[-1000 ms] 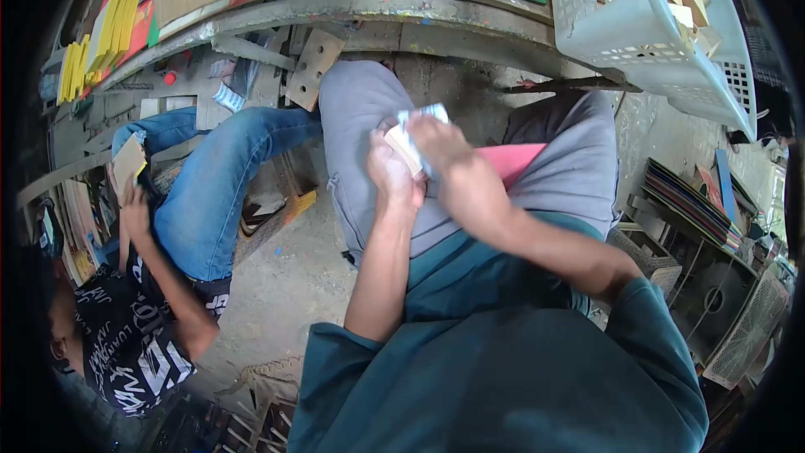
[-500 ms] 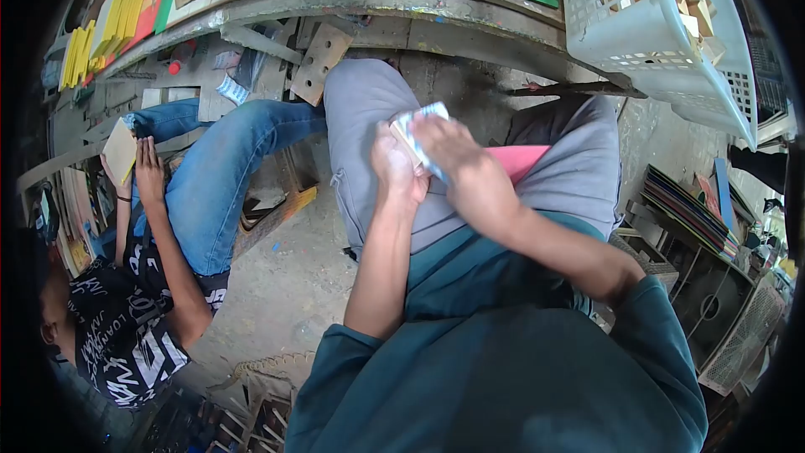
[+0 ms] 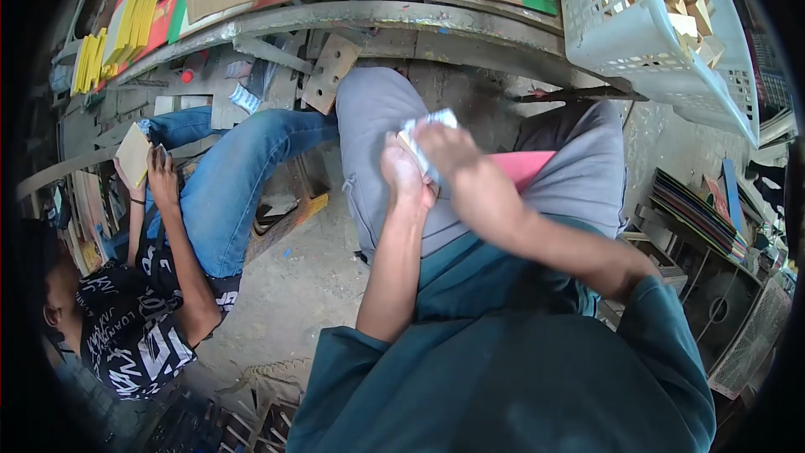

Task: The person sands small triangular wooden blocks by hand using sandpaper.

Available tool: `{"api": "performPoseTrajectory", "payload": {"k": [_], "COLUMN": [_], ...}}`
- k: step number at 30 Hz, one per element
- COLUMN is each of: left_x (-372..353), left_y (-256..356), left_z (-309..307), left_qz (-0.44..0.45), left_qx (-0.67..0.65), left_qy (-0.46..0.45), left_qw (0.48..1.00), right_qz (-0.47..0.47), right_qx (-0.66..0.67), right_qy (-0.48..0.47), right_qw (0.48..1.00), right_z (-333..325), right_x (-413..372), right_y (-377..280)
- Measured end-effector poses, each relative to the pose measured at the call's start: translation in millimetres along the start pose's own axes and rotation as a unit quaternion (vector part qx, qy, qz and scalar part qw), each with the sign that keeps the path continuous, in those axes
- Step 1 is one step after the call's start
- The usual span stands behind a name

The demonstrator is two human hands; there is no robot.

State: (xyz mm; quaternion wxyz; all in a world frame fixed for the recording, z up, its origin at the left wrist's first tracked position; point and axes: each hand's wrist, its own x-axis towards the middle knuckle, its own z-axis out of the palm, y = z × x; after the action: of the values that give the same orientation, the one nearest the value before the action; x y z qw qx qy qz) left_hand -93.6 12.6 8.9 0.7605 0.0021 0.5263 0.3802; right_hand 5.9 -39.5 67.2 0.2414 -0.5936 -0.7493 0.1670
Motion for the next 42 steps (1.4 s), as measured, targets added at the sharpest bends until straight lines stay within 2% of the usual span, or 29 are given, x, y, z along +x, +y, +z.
{"api": "performPoseTrajectory", "payload": {"k": [1, 4, 5, 6, 8, 9, 10, 12, 13, 14, 16, 18, 20, 21, 22, 23, 24, 25, 26, 27, 28, 30, 31, 33, 35, 37, 41, 42], "left_x": [-1.0, -5.7, 10.8, 6.1, -1.3, -3.6, -14.9, -15.3, -18.3, -21.4, -27.9, -36.9, -77.5, -86.3, -89.7, -92.4, -94.8, -98.7, -103.1, -104.1, -101.7, -97.4, -97.6, -93.6, -70.0, -49.9, -40.5, -122.7], "left_y": [2.3, 8.3, -1.7, 0.2, 6.1, -0.5, 5.1, 3.0, 2.8, 3.3, 12.9, 16.7, 29.1, 29.4, 28.4, 29.0, 27.8, 23.3, 17.3, 10.1, 1.9, -26.8, -46.1, -91.8, -149.7, -205.6, -238.9, -299.1], "left_z": [0.8, -5.4, -26.8, -26.4, -20.1, 3.1, 11.2, 15.8, 12.1, 4.9, -11.8, -26.0, -35.4, -52.6, -74.0, -95.5, -118.1, -137.7, -155.2, -170.5, -187.6, -222.7, -234.0, -255.6, -291.4, -323.1, -342.3, -395.3], "left_qz": [0.0, -0.057, -0.05, -0.046, -0.062, 0.009, -0.025, -0.008, -0.001, -0.02, -0.04, 0.01, 0.091, 0.118, 0.142, 0.178, 0.211, 0.234, 0.259, 0.277, 0.294, 0.232, 0.243, 0.215, 0.201, 0.211, 0.223, 0.221], "left_qx": [-0.002, -0.044, -0.071, -0.07, -0.041, -0.017, -0.065, -0.061, -0.065, -0.054, -0.023, -0.083, -0.148, -0.185, -0.223, -0.191, -0.158, -0.171, -0.143, -0.115, -0.125, -0.06, -0.071, -0.013, 0.042, -0.035, -0.045, -0.044], "left_qy": [0.0, -0.11, -0.274, -0.275, -0.198, -0.008, -0.044, 0.017, 0.016, -0.068, -0.238, -0.371, -0.349, -0.357, -0.364, -0.361, -0.351, -0.344, -0.247, -0.15, -0.147, 0.103, 0.111, 0.232, 0.298, 0.219, 0.203, 0.196], "left_qw": [1.0, 0.991, 0.958, 0.958, 0.977, 1.0, 0.997, 0.998, 0.998, 0.996, 0.97, 0.925, 0.921, 0.908, 0.893, 0.895, 0.898, 0.893, 0.923, 0.942, 0.936, 0.965, 0.961, 0.949, 0.932, 0.952, 0.952, 0.954], "right_qz": [-0.037, -0.002, 0.044, 0.015, 0.075, 0.022, -0.028, -0.044, 0.04, 0.119, 0.195, 0.069, 0.093, 0.12, 0.118, 0.187, 0.199, 0.235, 0.214, 0.234, 0.252, 0.245, 0.24, 0.243, 0.234, 0.247, 0.244, 0.241], "right_qx": [-0.003, 0.032, 0.002, -0.006, 0.016, 0.016, 0.019, 0.025, 0.026, 0.026, 0.083, 0.085, 0.139, 0.129, 0.118, 0.029, 0.032, 0.022, 0.017, -0.048, -0.112, -0.122, -0.121, -0.117, -0.127, -0.128, -0.115, -0.115], "right_qy": [0.032, 0.048, 0.026, 0.045, -0.025, -0.002, 0.018, 0.028, 0.0, -0.026, -0.062, 0.037, 0.014, -0.03, -0.038, -0.104, -0.105, -0.157, -0.167, -0.177, -0.18, -0.179, -0.163, -0.147, -0.152, -0.152, -0.144, -0.148], "right_qw": [0.999, 0.998, 0.999, 0.999, 0.997, 1.0, 0.999, 0.998, 0.999, 0.992, 0.975, 0.993, 0.986, 0.984, 0.985, 0.976, 0.974, 0.959, 0.962, 0.955, 0.944, 0.945, 0.949, 0.952, 0.952, 0.949, 0.952, 0.952], "right_z": [-4.0, 4.2, 11.6, 10.0, 2.7, 0.7, -0.7, -1.2, 3.2, 5.8, -0.4, 11.1, 25.2, 38.4, 41.8, 46.0, 40.9, 35.0, 39.5, 45.6, 49.1, 48.4, 49.2, 50.0, 54.5, 49.8, 50.1, 49.9], "right_x": [-9.0, -0.9, 6.5, 15.6, 6.2, -3.8, -13.3, -9.8, 0.1, 9.1, 20.2, 2.1, -20.5, -34.8, -44.7, -50.9, -47.6, -40.7, -40.0, -40.0, -35.6, -28.8, -29.8, -28.4, -28.8, -27.8, -27.1, -25.2], "right_y": [-10.4, 10.8, 24.1, 29.6, 9.9, -2.9, -11.8, 2.5, 25.9, 47.6, 89.1, 106.7, 109.9, 117.3, 114.5, 116.9, 107.9, 99.4, 98.1, 100.8, 101.0, 95.8, 95.8, 93.5, 97.0, 93.0, 92.1, 90.2]}}
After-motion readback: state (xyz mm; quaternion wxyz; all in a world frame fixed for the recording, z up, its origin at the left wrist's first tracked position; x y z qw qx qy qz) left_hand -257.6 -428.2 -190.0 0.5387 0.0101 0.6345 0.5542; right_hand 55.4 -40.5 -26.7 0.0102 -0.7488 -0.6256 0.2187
